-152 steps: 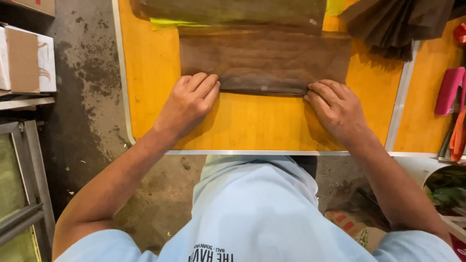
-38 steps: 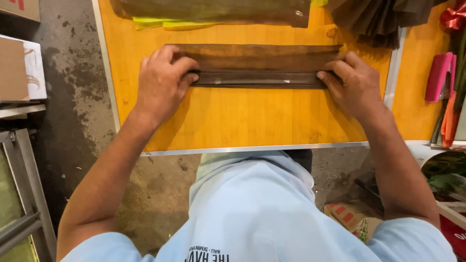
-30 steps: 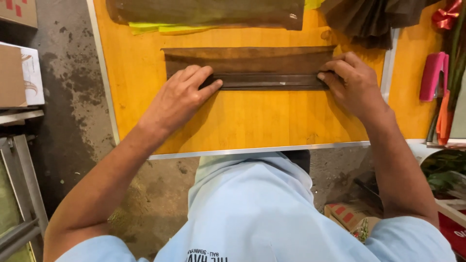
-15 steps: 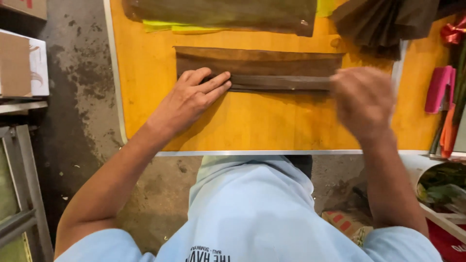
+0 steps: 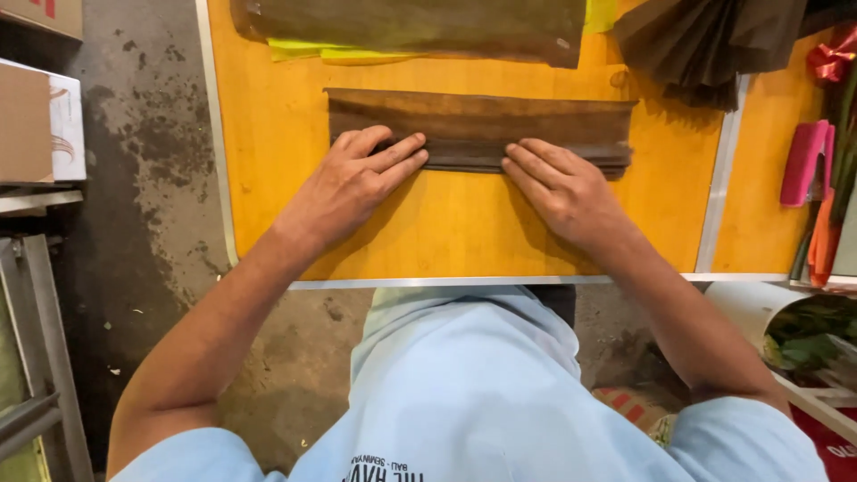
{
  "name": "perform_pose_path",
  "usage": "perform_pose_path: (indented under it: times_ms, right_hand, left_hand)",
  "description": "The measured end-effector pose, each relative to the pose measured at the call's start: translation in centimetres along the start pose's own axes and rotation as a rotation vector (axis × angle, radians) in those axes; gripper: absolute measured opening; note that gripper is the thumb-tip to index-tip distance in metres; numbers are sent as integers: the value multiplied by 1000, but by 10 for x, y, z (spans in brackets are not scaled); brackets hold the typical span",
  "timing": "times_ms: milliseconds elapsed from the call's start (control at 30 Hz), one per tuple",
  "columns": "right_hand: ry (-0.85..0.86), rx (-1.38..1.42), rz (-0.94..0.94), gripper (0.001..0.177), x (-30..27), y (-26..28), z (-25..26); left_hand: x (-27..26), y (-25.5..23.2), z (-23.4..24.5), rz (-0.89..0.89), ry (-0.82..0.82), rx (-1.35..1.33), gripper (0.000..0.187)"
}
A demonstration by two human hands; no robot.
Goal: The person folds a large sheet of brown paper multiple times on a yellow table, creating a narrow strip. They then gather several folded strips, fan them out, and secure them with a small piece of tape. Finally, they fold another sheet of brown paper in half.
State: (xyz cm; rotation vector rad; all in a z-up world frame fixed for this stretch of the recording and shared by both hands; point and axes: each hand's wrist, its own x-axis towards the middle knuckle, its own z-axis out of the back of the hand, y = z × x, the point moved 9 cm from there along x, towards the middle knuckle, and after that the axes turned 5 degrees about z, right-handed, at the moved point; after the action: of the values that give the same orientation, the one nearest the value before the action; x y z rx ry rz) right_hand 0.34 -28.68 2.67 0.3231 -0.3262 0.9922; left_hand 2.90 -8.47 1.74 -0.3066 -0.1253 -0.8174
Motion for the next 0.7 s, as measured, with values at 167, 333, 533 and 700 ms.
perform_pose_path:
  times_ms: [167,333,533,700]
  right_hand:
    - [83,-37,7,20,-32,-21,14]
    - [119,-114,13,17,-40,-27,16]
    - [-51,-298,102,25,-38,-20,15]
    - [-17,-190,76,17,-41,-31,13]
  left_hand:
    - [-6,12,-10,10,-27,-6,29]
    - [-6,21,-14,28,-35,-72,35]
    - [-5,1,-9,-64,-131,260,27]
    - [-1,3,-11,-30,-138,279,25]
